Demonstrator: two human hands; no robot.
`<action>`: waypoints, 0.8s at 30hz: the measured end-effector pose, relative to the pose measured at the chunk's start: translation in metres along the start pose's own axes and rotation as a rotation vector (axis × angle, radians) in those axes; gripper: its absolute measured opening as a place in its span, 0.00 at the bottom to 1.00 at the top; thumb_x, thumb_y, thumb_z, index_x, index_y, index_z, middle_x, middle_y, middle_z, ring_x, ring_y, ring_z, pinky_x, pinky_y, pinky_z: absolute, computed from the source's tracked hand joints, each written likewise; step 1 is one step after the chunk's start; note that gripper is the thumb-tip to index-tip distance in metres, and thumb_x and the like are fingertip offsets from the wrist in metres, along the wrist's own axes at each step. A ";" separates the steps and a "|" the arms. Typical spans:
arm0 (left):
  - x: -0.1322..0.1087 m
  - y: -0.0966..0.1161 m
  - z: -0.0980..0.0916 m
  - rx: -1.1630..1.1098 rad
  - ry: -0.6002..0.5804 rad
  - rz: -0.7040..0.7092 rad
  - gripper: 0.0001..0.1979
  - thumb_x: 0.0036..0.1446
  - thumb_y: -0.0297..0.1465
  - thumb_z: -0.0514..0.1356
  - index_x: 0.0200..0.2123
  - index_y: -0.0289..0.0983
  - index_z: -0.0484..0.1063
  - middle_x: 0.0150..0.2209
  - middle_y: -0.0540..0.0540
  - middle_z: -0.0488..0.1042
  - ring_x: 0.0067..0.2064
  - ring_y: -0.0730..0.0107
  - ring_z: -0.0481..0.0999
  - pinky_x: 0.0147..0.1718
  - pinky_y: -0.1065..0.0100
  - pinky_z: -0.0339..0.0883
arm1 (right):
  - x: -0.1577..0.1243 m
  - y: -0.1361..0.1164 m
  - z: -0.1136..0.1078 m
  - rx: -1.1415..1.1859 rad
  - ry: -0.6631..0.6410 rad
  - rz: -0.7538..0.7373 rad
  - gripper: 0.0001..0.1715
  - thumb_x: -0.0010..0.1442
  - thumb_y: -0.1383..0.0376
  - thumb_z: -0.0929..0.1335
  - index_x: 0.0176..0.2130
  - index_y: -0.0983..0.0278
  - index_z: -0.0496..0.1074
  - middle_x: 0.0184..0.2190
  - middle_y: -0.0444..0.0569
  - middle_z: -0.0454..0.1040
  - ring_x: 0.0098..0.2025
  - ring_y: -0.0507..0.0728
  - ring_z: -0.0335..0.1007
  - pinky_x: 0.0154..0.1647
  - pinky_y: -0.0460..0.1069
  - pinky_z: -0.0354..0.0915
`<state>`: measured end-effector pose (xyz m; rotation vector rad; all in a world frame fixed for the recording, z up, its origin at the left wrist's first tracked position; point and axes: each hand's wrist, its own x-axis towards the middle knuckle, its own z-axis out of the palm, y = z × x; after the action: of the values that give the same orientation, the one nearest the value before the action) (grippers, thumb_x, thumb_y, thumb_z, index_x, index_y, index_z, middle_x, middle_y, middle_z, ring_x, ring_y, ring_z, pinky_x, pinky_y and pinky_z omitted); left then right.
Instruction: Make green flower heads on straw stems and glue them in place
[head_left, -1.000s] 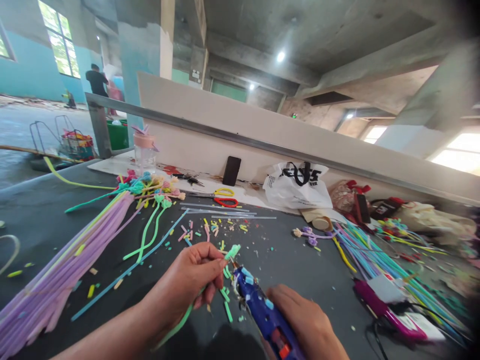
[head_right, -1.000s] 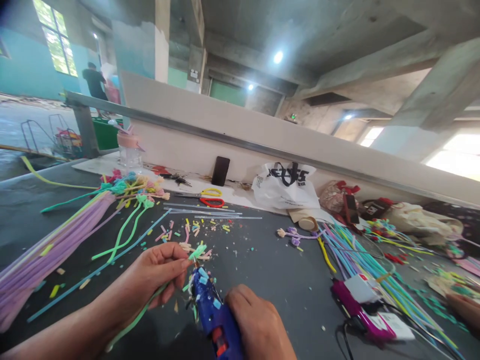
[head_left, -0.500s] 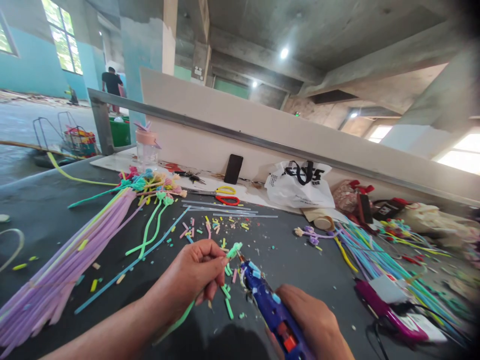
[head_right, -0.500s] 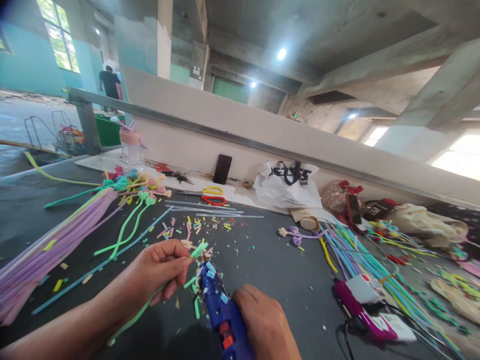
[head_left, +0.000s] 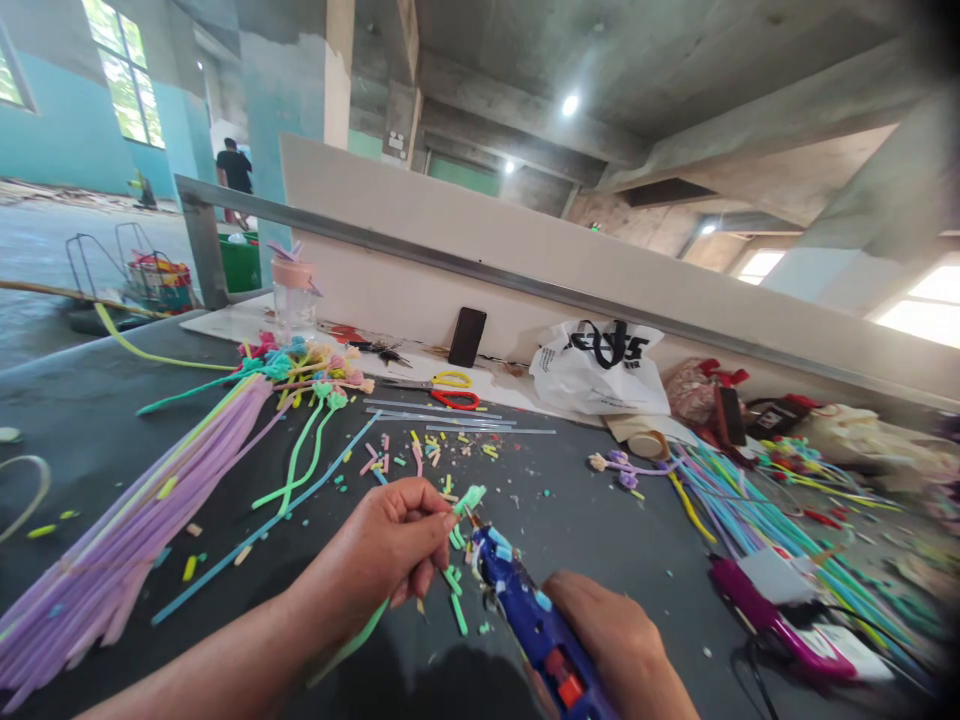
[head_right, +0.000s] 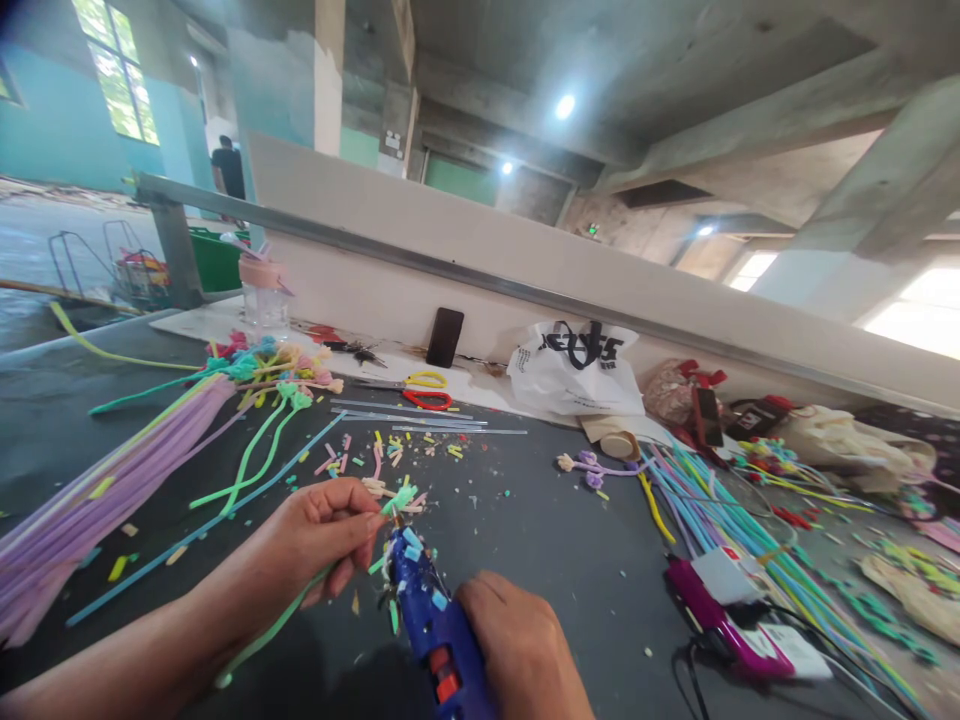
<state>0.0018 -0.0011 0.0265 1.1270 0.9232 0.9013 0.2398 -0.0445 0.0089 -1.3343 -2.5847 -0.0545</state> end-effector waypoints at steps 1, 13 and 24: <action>0.000 0.000 0.000 0.000 0.000 0.003 0.09 0.47 0.35 0.58 0.24 0.37 0.63 0.16 0.55 0.67 0.11 0.82 0.60 0.07 0.81 0.46 | 0.001 -0.001 -0.001 0.005 0.002 0.009 0.02 0.46 0.66 0.64 0.24 0.59 0.65 0.19 0.42 0.70 0.20 0.51 0.67 0.19 0.42 0.58; -0.002 0.010 -0.004 -0.156 -0.085 -0.055 0.14 0.46 0.38 0.62 0.23 0.36 0.62 0.16 0.54 0.67 0.11 0.84 0.56 0.07 0.81 0.43 | 0.006 -0.034 -0.019 0.074 0.269 0.044 0.09 0.49 0.67 0.62 0.35 0.61 0.64 0.26 0.46 0.70 0.26 0.53 0.68 0.27 0.44 0.62; 0.002 0.004 -0.015 -0.239 -0.124 -0.045 0.13 0.49 0.35 0.62 0.22 0.35 0.63 0.19 0.54 0.67 0.13 0.86 0.57 0.08 0.82 0.44 | 0.001 0.039 -0.026 -0.109 -0.180 0.522 0.10 0.50 0.65 0.67 0.36 0.62 0.68 0.36 0.48 0.71 0.35 0.58 0.70 0.31 0.47 0.58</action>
<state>-0.0118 0.0069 0.0277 0.9418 0.7158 0.8697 0.2757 -0.0249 0.0316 -2.0953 -2.3047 0.0152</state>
